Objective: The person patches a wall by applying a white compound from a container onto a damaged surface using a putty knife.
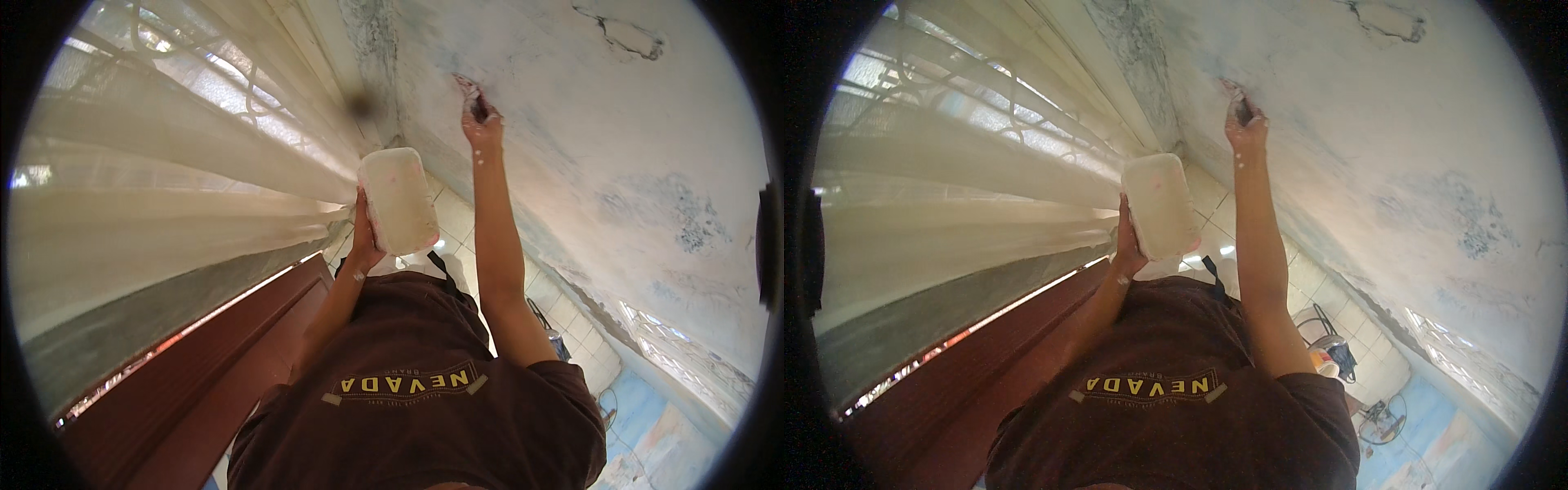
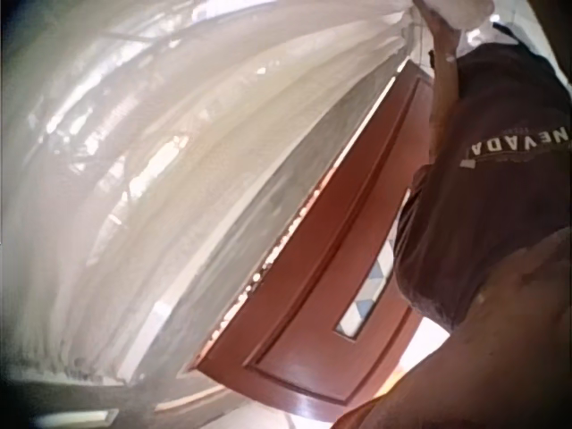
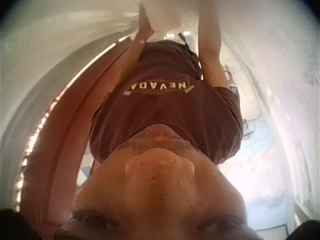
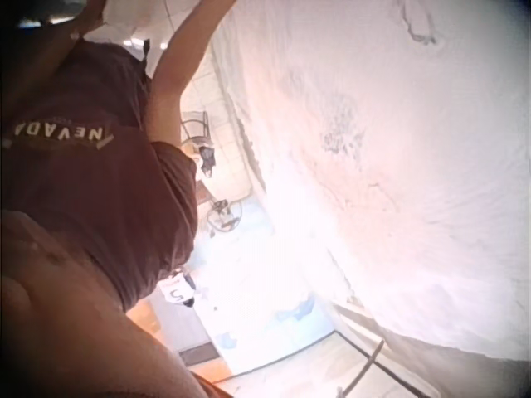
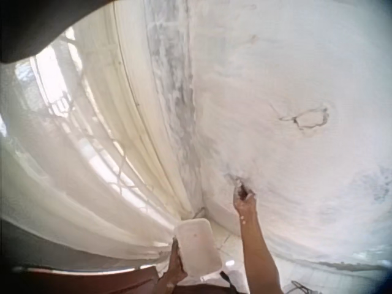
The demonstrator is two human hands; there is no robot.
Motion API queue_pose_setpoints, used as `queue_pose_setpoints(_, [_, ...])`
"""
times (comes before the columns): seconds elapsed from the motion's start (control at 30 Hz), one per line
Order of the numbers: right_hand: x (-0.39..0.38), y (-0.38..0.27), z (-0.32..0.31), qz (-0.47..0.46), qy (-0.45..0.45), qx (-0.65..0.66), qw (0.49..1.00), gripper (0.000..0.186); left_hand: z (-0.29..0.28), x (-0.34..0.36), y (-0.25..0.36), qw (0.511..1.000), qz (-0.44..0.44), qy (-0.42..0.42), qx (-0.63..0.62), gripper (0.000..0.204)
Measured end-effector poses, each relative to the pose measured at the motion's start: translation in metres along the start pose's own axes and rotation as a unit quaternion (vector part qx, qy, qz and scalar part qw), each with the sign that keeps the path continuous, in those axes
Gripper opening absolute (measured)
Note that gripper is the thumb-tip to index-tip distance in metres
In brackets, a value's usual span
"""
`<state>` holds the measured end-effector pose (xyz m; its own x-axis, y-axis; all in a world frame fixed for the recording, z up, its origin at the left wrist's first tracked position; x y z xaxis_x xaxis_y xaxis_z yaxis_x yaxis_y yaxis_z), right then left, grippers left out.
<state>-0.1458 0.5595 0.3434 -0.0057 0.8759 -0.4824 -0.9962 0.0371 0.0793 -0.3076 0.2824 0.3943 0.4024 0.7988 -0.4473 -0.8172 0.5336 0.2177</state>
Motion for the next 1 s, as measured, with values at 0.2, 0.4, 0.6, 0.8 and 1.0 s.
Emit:
queue_pose_setpoints(0.2, [-0.122, -0.031, 0.06, -0.231, -0.182, -0.289, 0.911, 0.026, -0.018, 0.002, 0.029, 0.999, -0.011, 0.048, 0.018, 0.074])
queue_pose_setpoints(0.4, [-0.07, -0.021, -0.062, -0.175, 0.037, -0.167, 0.97, 0.008, -0.017, 0.013, 0.04, 0.998, -0.063, 0.022, 0.0, 0.074])
queue_pose_setpoints(0.6, [0.014, 0.015, -0.045, -0.111, 0.047, -0.133, 0.984, 0.028, -0.003, 0.027, 0.044, 0.993, -0.107, -0.044, -0.004, 0.077])
queue_pose_setpoints(0.8, [-0.078, -0.015, 0.064, -0.171, -0.13, -0.29, 0.933, 0.026, 0.002, 0.025, 0.053, 0.996, -0.09, -0.012, 0.006, 0.076])
queue_pose_setpoints(1.0, [-0.086, -0.015, -0.026, -0.22, 0.044, -0.108, 0.968, 0.017, 0.009, 0.024, 0.065, 0.997, -0.07, -0.025, 0.004, 0.071])
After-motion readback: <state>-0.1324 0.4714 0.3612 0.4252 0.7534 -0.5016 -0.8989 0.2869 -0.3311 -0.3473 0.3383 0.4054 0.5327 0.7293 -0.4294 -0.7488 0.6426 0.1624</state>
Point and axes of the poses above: each hand's wrist, its own x-axis towards the middle knuckle, its own z-axis out of the palm, y = z × x, the point moved 6 cm from there along x, towards the middle knuckle, and after that the axes turned 14 degrees about -z, right-handed, at the moved point
